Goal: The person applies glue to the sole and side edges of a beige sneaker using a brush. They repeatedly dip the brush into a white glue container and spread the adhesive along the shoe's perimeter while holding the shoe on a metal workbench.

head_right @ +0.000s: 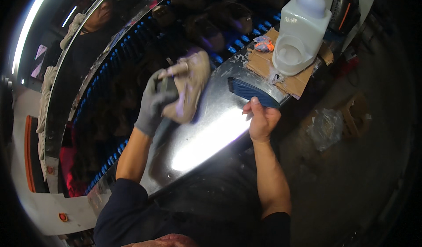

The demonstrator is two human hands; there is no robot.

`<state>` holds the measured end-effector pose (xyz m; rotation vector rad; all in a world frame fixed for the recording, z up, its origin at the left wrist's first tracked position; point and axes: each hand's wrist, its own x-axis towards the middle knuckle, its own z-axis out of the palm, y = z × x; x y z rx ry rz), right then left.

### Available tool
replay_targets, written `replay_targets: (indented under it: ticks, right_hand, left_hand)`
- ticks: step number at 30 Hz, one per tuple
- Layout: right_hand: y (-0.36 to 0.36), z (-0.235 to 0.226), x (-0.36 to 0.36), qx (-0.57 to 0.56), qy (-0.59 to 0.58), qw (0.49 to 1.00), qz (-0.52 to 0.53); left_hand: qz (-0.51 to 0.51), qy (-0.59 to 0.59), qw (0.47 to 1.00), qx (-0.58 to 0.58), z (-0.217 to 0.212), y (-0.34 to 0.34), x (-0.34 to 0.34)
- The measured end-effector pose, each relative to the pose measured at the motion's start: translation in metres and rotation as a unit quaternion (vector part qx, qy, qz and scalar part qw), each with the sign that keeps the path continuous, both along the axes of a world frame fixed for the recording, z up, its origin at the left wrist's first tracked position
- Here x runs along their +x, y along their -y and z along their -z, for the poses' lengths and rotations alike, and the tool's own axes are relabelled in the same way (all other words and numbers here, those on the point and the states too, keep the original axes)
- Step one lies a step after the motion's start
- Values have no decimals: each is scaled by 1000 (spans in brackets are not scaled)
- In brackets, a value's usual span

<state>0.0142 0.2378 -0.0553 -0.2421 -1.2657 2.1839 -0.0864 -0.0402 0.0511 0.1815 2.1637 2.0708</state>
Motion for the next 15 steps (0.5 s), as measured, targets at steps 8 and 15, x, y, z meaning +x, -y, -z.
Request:
replay_targets:
  ticks: [8, 15]
  right_hand:
    - [-37, -36, 19, -48, -68, 995, 63]
    - [-38, -41, 15, -66, -47, 995, 63]
  left_hand:
    - [242, -74, 960, -123, -53, 50, 34]
    - [338, -376, 803, -315, -76, -63, 81]
